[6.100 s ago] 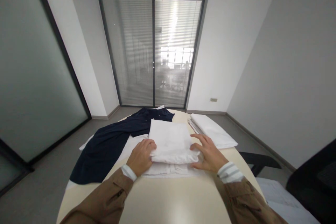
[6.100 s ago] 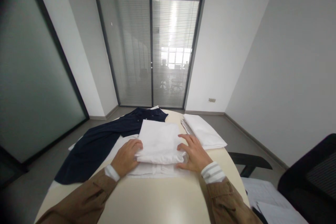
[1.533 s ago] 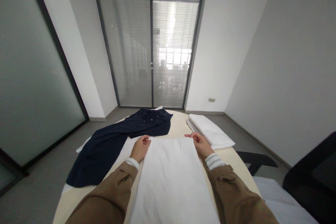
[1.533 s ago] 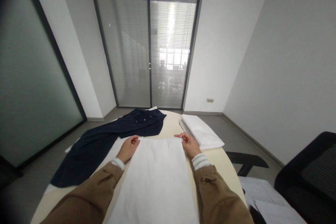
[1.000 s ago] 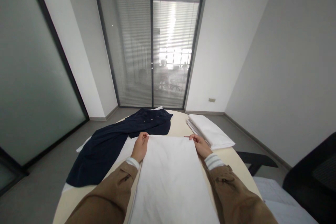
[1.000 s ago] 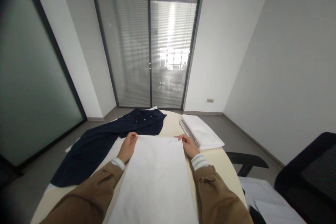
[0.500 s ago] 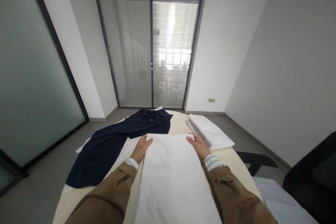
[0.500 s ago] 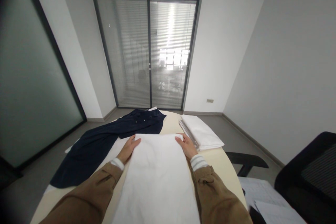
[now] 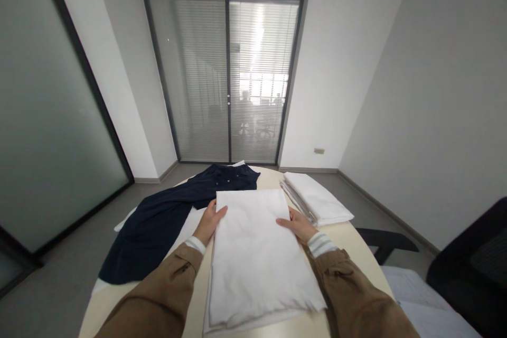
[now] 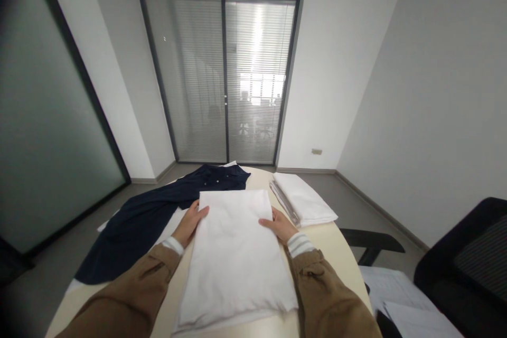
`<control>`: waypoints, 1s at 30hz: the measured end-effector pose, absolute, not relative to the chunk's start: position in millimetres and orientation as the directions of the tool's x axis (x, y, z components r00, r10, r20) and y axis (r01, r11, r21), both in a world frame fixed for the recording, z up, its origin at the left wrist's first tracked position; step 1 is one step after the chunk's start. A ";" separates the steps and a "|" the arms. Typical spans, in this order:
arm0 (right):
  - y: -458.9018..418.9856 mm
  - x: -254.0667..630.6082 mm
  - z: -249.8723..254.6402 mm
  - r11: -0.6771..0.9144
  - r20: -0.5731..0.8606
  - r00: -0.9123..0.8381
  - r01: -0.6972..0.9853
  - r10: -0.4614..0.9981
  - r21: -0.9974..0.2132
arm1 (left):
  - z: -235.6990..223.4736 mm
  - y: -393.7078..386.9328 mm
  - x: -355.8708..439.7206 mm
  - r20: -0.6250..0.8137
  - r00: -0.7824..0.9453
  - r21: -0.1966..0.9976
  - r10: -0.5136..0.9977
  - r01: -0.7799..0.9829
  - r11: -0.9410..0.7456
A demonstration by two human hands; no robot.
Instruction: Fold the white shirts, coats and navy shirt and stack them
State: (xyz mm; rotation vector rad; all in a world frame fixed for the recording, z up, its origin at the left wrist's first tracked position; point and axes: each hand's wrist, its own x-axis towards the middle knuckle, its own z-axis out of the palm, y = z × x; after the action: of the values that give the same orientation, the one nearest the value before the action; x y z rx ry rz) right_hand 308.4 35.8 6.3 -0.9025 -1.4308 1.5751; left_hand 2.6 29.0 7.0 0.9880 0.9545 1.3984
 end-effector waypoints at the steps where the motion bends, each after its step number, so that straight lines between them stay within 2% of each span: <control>1: 38.7 309.5 4.3 -0.018 0.026 -0.387 -0.111 0.922 -0.994 | 4.8 28.2 1.7 0.018 0.036 0.945 0.999 -0.328 -0.005; 4: 45.9 313.3 0.5 0.028 0.070 -0.281 -0.152 0.957 -0.988 | -2.9 27.7 -0.9 -0.011 0.236 0.961 0.972 -0.267 0.076; 6: 47.1 315.3 1.2 0.046 0.087 -0.231 -0.179 0.969 -0.983 | -6.4 28.9 -1.9 0.028 0.280 0.976 0.960 -0.214 0.034; 11: 40.2 319.2 6.8 -0.047 0.007 -0.334 -0.155 0.943 -0.987 | -4.3 29.7 -1.6 0.128 0.139 0.984 0.982 -0.144 -0.108; 13: 38.8 321.1 5.6 -0.055 0.004 -0.360 -0.152 0.933 -0.987 | -2.1 27.8 -1.7 0.150 0.163 0.979 0.975 -0.163 -0.124; 18: 44.6 326.4 -2.6 -0.002 0.047 -0.339 -0.144 0.940 -0.990 | -1.2 23.9 -4.3 0.150 0.307 0.970 0.940 -0.227 -0.080; 26: 54.9 332.9 -8.2 -0.011 0.016 -0.312 -0.086 0.950 -0.996 | -2.9 29.2 -5.1 0.066 0.228 0.959 0.972 -0.285 0.002; 30: 57.4 333.4 -11.9 0.062 0.079 -0.247 -0.075 0.966 -0.995 | -2.1 26.9 -2.9 -0.002 0.194 0.932 0.981 -0.355 0.072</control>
State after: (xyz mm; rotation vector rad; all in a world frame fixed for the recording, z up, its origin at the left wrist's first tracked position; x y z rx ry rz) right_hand 333.4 57.4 -11.9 -0.9767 -1.3726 1.3680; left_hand -2.9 26.9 -2.1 0.9950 0.8201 1.1948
